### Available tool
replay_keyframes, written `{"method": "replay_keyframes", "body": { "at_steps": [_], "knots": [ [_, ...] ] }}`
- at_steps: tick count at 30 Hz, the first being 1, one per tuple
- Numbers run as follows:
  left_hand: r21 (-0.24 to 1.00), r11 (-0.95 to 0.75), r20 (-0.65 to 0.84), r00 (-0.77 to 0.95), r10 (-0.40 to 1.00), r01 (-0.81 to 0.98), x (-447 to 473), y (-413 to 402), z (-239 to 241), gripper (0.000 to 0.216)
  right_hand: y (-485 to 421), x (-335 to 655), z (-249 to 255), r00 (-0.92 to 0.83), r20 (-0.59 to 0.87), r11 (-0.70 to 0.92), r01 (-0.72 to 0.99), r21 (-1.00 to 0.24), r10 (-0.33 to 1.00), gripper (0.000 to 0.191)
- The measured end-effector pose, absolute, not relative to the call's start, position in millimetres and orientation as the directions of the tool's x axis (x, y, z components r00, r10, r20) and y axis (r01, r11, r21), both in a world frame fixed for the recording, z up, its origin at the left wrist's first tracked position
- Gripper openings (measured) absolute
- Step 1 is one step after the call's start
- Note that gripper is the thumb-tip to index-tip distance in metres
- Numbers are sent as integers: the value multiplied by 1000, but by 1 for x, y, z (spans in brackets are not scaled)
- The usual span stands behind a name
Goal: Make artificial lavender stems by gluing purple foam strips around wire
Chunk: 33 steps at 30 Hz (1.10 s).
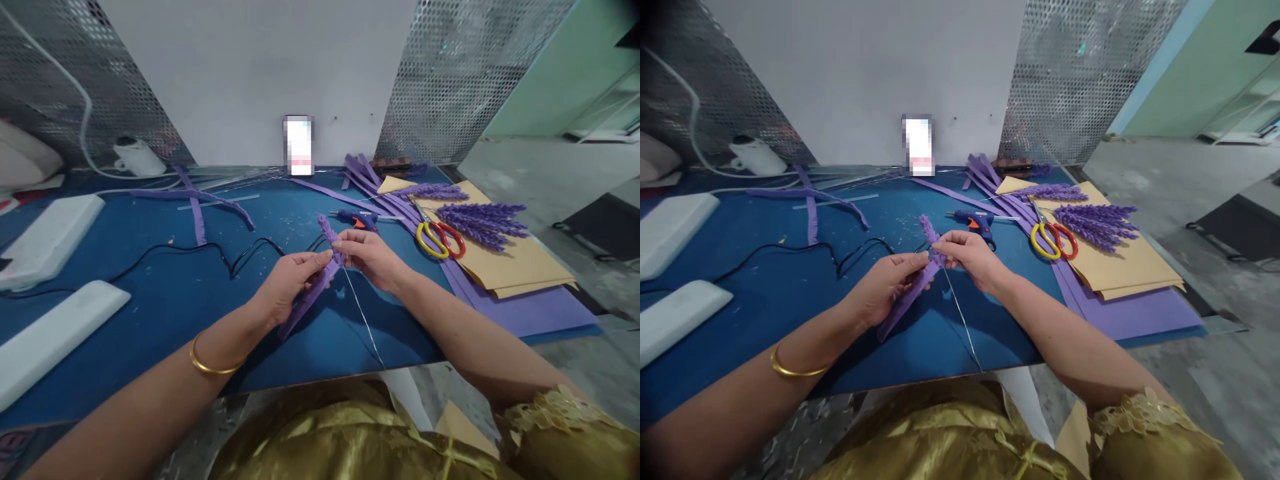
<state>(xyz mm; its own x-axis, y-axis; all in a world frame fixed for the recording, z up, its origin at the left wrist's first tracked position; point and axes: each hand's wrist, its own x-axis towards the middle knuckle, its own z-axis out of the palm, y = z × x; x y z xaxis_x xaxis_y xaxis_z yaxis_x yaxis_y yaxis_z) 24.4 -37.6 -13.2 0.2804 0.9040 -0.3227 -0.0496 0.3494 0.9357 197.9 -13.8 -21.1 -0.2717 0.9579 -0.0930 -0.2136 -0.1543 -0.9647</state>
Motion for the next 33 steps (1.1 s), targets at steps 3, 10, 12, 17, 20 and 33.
{"method": "replay_keyframes", "body": {
  "at_steps": [3,10,12,17,20,33],
  "knots": [
    [905,418,-377,307,874,-79,26,-38,-14,34,-14,198,-21,-275,-109,-175,-228,-958,955,33],
    [881,457,-409,285,867,-124,26,-39,-16,27,-19,196,-22,-312,-144,-228,-253,-940,939,30],
    [876,460,-406,292,866,-147,26,-39,-15,26,-19,196,-21,-338,-133,-234,-278,-932,932,28],
    [877,428,-368,270,890,-218,26,-38,-11,23,-17,201,-16,-443,-105,-292,-379,-878,890,26],
    [869,433,-369,267,890,-240,27,-38,-10,20,-16,203,-15,-505,-70,-285,-363,-887,860,28],
    [830,496,-387,375,842,-256,26,-38,-9,15,-14,207,-21,-456,-53,-216,-315,-924,889,31]
  ]
}}
